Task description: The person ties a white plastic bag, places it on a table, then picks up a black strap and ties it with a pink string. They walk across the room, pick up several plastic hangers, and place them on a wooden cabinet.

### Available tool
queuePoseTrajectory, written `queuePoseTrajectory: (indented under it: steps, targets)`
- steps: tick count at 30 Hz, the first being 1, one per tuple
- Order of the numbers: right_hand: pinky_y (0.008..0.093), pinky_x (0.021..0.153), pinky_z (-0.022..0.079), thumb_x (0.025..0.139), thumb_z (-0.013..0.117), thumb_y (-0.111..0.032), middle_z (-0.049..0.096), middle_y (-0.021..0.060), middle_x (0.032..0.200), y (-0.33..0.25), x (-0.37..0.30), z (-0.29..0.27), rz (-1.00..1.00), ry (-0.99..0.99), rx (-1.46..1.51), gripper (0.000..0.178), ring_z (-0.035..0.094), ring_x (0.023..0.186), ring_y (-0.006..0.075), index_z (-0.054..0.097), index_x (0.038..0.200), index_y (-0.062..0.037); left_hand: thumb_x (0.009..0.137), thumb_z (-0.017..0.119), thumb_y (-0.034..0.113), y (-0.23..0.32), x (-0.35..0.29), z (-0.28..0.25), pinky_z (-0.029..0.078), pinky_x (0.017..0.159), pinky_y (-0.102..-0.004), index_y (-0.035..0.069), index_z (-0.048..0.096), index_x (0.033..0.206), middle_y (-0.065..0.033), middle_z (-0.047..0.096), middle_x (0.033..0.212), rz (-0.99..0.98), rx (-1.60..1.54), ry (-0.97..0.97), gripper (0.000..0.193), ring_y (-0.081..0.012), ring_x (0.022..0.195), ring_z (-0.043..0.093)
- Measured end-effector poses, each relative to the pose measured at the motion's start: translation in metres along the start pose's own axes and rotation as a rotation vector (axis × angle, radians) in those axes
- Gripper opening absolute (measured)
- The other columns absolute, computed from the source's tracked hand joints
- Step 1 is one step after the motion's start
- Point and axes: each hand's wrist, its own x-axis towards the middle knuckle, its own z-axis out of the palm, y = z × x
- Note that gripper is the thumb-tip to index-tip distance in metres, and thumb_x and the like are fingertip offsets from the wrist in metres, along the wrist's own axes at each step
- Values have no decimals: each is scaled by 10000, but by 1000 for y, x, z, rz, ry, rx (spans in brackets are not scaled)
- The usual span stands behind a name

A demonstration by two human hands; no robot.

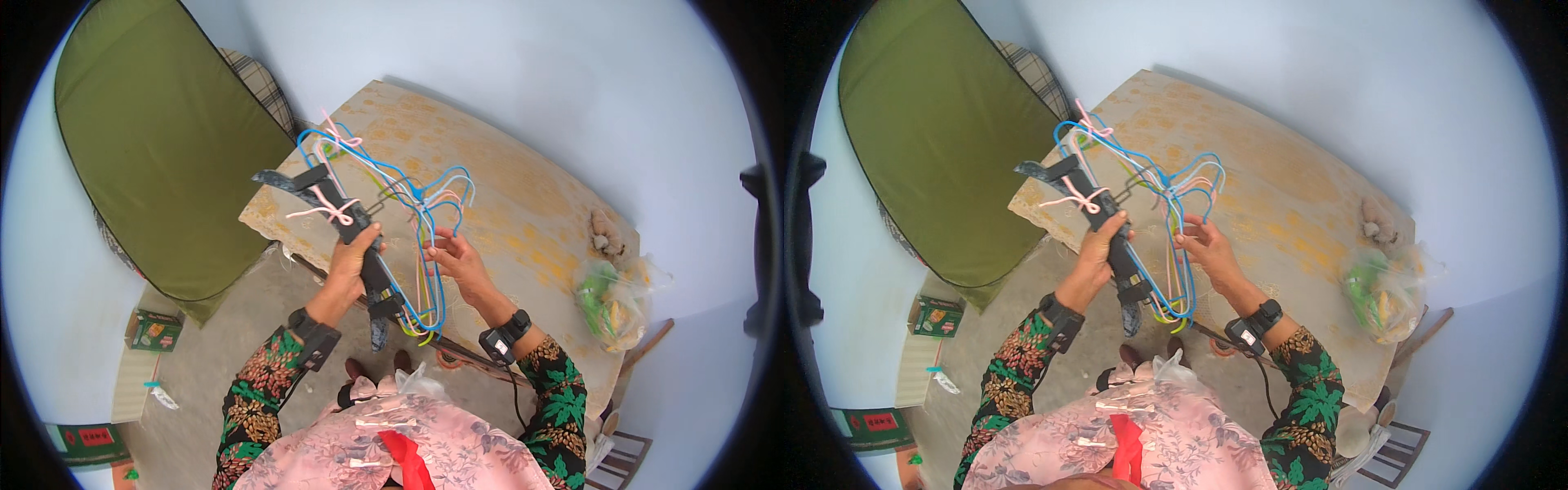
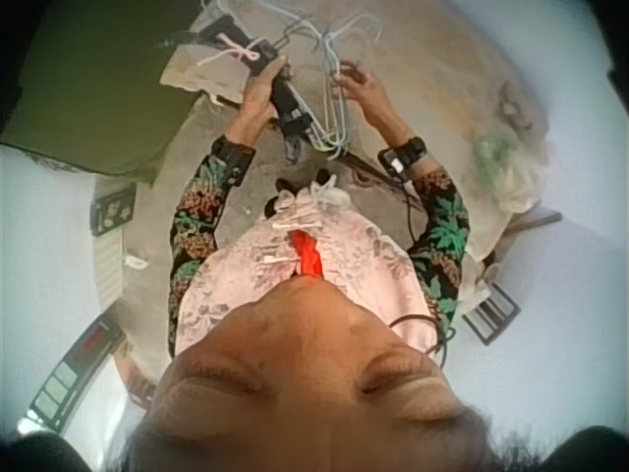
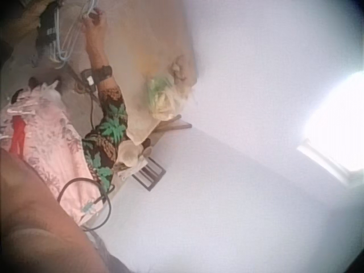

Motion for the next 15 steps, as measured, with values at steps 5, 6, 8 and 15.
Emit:
queuePoseTrajectory:
  steps: [5, 6, 8, 15]
  targets:
    - [288, 794, 554, 940, 705, -220, 654, 57, 1162, -25, -120, 13, 71, 55, -18, 494, 638, 1001, 122, 496, 1365, -78, 840, 818, 241, -13, -111, 22, 515, 561, -272, 58, 628, 965, -36, 627, 795, 17, 13, 34, 292, -132, 664, 628]
    - [284, 774, 531, 936, 705, -221, 661, 48, 1143, -34, -142, 13, 46, 36, 7, 479, 639, 992, 121, 511, 1350, -78, 838, 820, 246, -14, -129, 29, 514, 561, -275, 52, 628, 960, -35, 620, 783, -8, 43, 47, 299, -134, 654, 621]
    - [277, 735, 485, 929, 704, -223, 677, 30, 1104, -55, -174, 12, 11, 5, 13, 448, 643, 973, 119, 542, 1320, -78, 835, 822, 255, -11, -159, 46, 510, 539, -283, 49, 625, 948, -33, 614, 769, -11, 77, 103, 306, -138, 630, 612]
    - [341, 783, 580, 927, 715, -179, 671, 84, 1082, -51, -204, -25, 182, 151, -8, 362, 665, 964, 181, 567, 1222, -32, 847, 773, 442, -36, -165, 71, 531, 516, -346, 16, 637, 897, -59, 649, 766, -181, 269, -22, 450, -163, 612, 641]
